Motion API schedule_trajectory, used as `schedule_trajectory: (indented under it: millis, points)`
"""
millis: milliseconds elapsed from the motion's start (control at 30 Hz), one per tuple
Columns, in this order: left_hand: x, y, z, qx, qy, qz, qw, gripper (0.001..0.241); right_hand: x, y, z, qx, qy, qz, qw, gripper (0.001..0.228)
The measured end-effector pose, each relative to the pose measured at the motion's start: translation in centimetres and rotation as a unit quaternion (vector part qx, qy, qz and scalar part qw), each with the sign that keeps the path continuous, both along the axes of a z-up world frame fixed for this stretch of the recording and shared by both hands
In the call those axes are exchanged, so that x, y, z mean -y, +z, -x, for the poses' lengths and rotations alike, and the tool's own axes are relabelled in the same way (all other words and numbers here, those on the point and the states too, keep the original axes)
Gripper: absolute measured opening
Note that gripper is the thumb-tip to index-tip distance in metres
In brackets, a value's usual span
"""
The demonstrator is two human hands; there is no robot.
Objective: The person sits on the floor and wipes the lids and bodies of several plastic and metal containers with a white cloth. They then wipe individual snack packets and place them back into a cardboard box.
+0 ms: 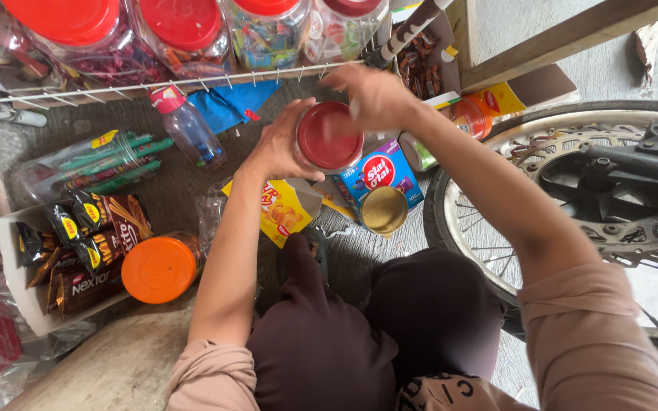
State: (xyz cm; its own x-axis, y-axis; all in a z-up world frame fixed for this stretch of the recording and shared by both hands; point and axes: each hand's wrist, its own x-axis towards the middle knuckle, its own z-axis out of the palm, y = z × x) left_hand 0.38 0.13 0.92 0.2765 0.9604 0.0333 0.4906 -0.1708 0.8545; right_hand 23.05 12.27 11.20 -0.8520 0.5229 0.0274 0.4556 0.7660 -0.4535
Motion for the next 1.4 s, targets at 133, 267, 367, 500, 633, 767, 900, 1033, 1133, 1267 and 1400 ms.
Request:
schedule_trajectory:
  millis: [133,267,367,500,633,767,900,1033,1133,1267,1400]
  points:
    - [0.0,0.2,-0.2,-0.007,0.003,0.02,1.0,0.141,-3.6,-3.6,-0.9,0.093,-0.183,0.053,0.977,0.032]
    - [-0.1,0.3,-0.2,-0.01,0.001,0.032,0.999,0.141,-5.2,-7.4,0.3,0.102,-0.172,-0.017,0.98,0.029]
    - [-0.2,0.3,0.0,-0.004,0.001,0.021,1.0,0.141,-6.2,-9.6,1.4,0.127,-0.209,0.011,0.97,0.03]
    - [0.0,-0.1,-0.2,-0.009,0.0,0.032,0.999,0.142,-8.4,-11.6,2.3,0.125,-0.226,0.018,0.966,0.029]
    - [-0.1,-0.1,0.0,0.008,-0.007,0.021,1.0,0.141,-11.1,-12.5,4.2,0.142,-0.248,0.016,0.958,0.034]
    - [0.2,-0.4,0.2,0.025,-0.02,0.03,0.999,0.144,-13.0,-13.5,4.9,0.129,-0.267,0.03,0.955,0.049]
    - [0.5,-1.2,0.3,0.06,-0.034,-0.05,0.996,0.151,-14.1,-15.0,4.2,0.071,-0.204,0.006,0.976,0.052]
    - [0.7,-2.1,-0.3,0.092,-0.017,-0.082,0.992,0.143,-12.9,-13.5,2.3,0.221,-0.105,0.011,0.97,0.033]
    - [0.6,-1.7,-0.6,0.09,0.003,-0.1,0.991,0.14,-9.9,-9.1,0.2,0.341,-0.137,0.189,0.911,0.062]
    - [0.3,1.5,-0.3,0.161,0.047,-0.067,0.984,0.136,-4.7,-1.6,-2.3,0.304,-0.127,0.228,0.916,0.065]
    - [-1.8,6.5,-0.3,0.078,0.024,-0.225,0.971,0.135,-2.2,5.2,-5.3,0.19,0.012,-0.092,0.977,0.045]
